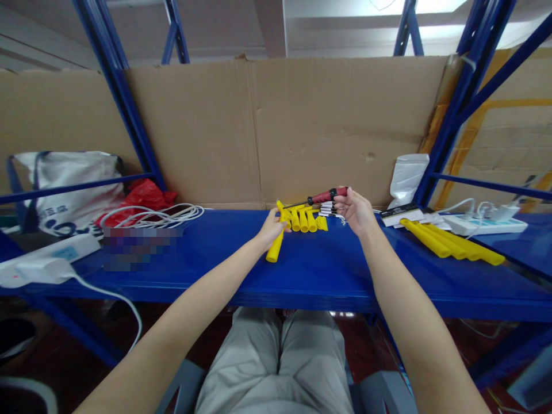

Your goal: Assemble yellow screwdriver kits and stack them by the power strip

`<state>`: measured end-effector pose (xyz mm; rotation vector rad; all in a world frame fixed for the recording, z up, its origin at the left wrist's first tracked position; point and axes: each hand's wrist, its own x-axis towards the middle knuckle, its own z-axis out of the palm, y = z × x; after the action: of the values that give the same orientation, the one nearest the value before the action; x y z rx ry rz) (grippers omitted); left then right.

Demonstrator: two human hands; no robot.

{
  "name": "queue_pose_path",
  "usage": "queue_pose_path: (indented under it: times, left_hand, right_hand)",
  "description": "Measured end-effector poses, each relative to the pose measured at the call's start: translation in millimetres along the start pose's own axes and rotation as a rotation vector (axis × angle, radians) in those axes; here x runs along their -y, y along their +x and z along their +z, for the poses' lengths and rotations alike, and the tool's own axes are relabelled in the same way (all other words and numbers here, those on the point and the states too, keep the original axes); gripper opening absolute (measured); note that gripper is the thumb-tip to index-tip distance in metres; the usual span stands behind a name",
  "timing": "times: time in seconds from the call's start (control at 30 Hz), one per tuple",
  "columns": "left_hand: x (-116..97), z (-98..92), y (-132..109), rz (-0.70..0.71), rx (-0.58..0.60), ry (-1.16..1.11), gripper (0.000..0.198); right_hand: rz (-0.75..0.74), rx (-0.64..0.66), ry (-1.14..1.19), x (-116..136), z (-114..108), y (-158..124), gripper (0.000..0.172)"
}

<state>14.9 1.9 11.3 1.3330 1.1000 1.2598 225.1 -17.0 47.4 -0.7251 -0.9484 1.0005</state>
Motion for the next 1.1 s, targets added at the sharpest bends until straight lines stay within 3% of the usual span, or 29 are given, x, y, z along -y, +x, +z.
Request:
queue_pose_path:
  times: [0.23, 0.47, 0.67, 0.93, 1.1]
  left_hand:
    - [-0.9, -0.6, -1.1, -0.005, 0.002, -0.011, 0.057]
    - [-2.3, -0.7, -2.8, -0.009, 0.004, 0.003, 0.056]
    - [-3.8, -0.5, -4.2, -0.006, 0.017, 0.0, 0.055]
    - [-2.5, -1.0, -3.1, -0.009, -0.001, 0.014, 0.057]
    - [-2.7, -1.1, -2.9, -0.011, -0.01, 0.016, 0.058]
  right_hand:
    - [-0.131, 0.017, -0.061, -8.8, -2.7, 3.7, 0.033]
    - [-0.154, -0.073, -0.059, -9.6, -2.9, 5.0, 0.045]
    - [-0.065, -0.053, -0.064, -8.8, -2.4, 3.7, 0.033]
    - [-0.06, -0.011, -0.018, 0.8, 4.7, -2.6, 0.027]
    - [-0.096, -0.025, -0.066, -2.1, 3.7, -2.4, 0.035]
